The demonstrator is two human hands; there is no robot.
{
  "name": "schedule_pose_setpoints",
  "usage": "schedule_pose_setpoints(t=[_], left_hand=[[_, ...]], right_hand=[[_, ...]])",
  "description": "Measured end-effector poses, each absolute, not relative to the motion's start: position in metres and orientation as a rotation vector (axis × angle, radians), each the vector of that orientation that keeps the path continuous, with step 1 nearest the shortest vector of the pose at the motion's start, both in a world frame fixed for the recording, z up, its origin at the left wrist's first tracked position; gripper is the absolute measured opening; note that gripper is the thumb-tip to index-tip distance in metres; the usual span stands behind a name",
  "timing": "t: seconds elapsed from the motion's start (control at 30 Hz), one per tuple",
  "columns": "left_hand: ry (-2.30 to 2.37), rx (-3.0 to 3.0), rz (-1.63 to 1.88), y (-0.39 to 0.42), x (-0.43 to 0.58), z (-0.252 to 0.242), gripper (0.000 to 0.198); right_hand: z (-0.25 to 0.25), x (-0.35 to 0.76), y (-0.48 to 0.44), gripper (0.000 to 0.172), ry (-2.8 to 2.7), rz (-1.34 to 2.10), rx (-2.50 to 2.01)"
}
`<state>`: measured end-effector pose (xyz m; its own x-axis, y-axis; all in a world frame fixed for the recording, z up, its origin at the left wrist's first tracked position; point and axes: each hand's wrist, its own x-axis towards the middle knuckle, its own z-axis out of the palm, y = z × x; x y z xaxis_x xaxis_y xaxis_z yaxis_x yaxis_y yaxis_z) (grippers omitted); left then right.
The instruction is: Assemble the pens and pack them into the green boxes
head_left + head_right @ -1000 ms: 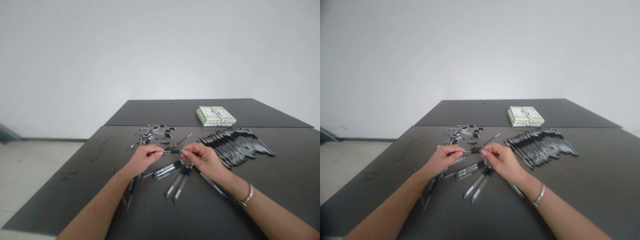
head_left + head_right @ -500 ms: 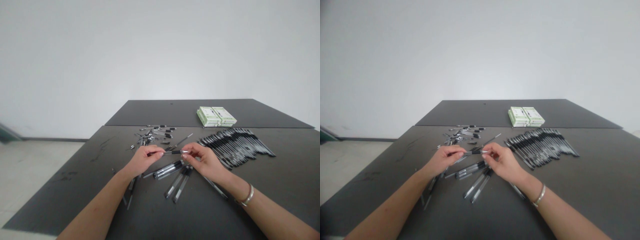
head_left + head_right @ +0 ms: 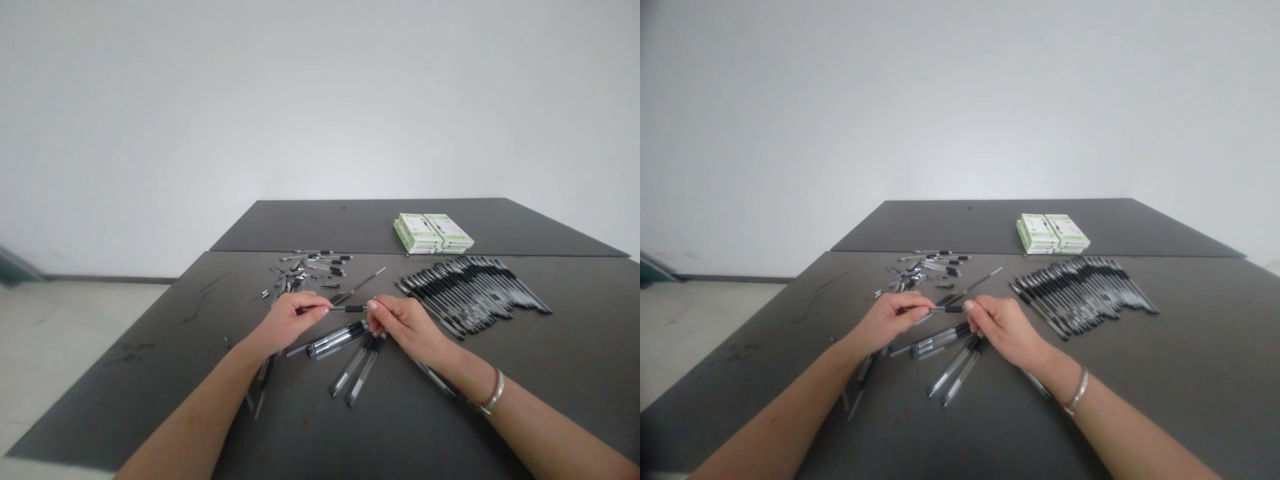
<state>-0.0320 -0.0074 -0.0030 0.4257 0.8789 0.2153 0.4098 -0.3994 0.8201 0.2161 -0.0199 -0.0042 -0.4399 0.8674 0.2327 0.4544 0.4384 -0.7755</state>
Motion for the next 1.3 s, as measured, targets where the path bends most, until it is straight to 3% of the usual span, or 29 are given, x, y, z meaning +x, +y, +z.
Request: schedule_pose_setpoints(t=[0.13,0.23,0.6,0.83,1.17,1.3], left_hand=[[1.12,1.958,0.849,-0.007,-0.033,-0.005,0.022],[1.129,1.959,0.854,-0.006,-0.034,-0.007,0.023],[1.103,1.993,0.862,-0.007,-0.032,-0.003,0.021],[1.102,1.988,0.86,-0.006,-0.034,-0.005,0.021],[1.096,2.025,0.873,-0.005,-0.032,-0.006,0.021],[1.145,1.762,0.808,-0.004,-0.034,-0.014,0.036]], right_hand=[[-0.007,0.218,-0.02,0.026,-2.003,0.826,-1.087],[-0.007,0.218,-0.021,0.022,-1.986,0.742,-1.087],[-0.004,0.215,-0.021,0.042,-2.101,0.763,-1.134],[-0.002,0.215,-0.022,0.025,-2.106,0.713,-1.131],[-0.009,0.213,-0.021,0.026,-2.066,0.763,-1.178],[-0.011,0.213,-0.019,0.024,-2.02,0.77,-1.187]])
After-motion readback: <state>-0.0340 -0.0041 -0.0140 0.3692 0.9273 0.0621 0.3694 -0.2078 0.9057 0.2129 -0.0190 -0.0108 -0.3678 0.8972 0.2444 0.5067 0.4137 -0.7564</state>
